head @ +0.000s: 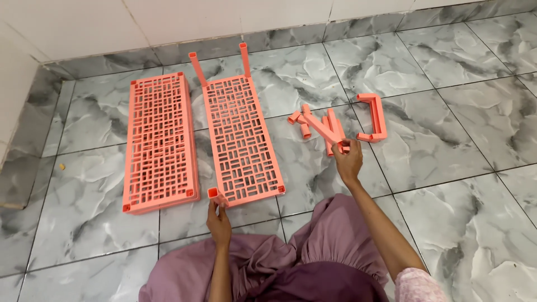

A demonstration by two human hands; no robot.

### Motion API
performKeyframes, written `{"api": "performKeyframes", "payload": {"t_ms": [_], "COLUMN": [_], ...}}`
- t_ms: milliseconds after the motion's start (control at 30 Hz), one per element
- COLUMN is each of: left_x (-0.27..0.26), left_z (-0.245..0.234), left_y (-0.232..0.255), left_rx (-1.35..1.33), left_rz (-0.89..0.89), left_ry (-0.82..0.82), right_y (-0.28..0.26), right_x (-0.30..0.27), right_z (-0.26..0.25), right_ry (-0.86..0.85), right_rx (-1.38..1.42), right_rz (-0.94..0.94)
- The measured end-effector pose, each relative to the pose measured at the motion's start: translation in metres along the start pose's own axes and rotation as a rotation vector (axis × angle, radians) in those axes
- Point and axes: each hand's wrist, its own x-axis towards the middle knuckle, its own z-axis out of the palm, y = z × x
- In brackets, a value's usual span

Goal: The person assembles a two-tier pink plastic storage rack by inserting legs into the bottom shelf, stacking the top shelf, and securing the structure with corner connectors. The person works on a tiled floor and completes the assembly by the end of the clip.

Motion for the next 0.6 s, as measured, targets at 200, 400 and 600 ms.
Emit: {"api": "performKeyframes", "payload": {"t_ms": [200,400,600], "left_x": [-0.016,-0.052,-0.052], "left_z": [0.015,0.05,0.081], "left_y": [-0.015,0.01,0.004], "left_rx": [-0.048,-0.047,-0.059], "left_rz": [-0.06,-0.093,-0.025], "left_ry": [0.204,0.242,-0.132], "right_y": [-0.07,-0.121,-0.13], "right_x": [-0.014,-0.035,-0.048], "right_z": [-0.011,-0.012,-0.014], "right_ry": [-0.367,-0.717,-0.776], "right_rx": [0.405,0.305,0.24], "right_rz": [-0.102,-0.202,-0.242]}}
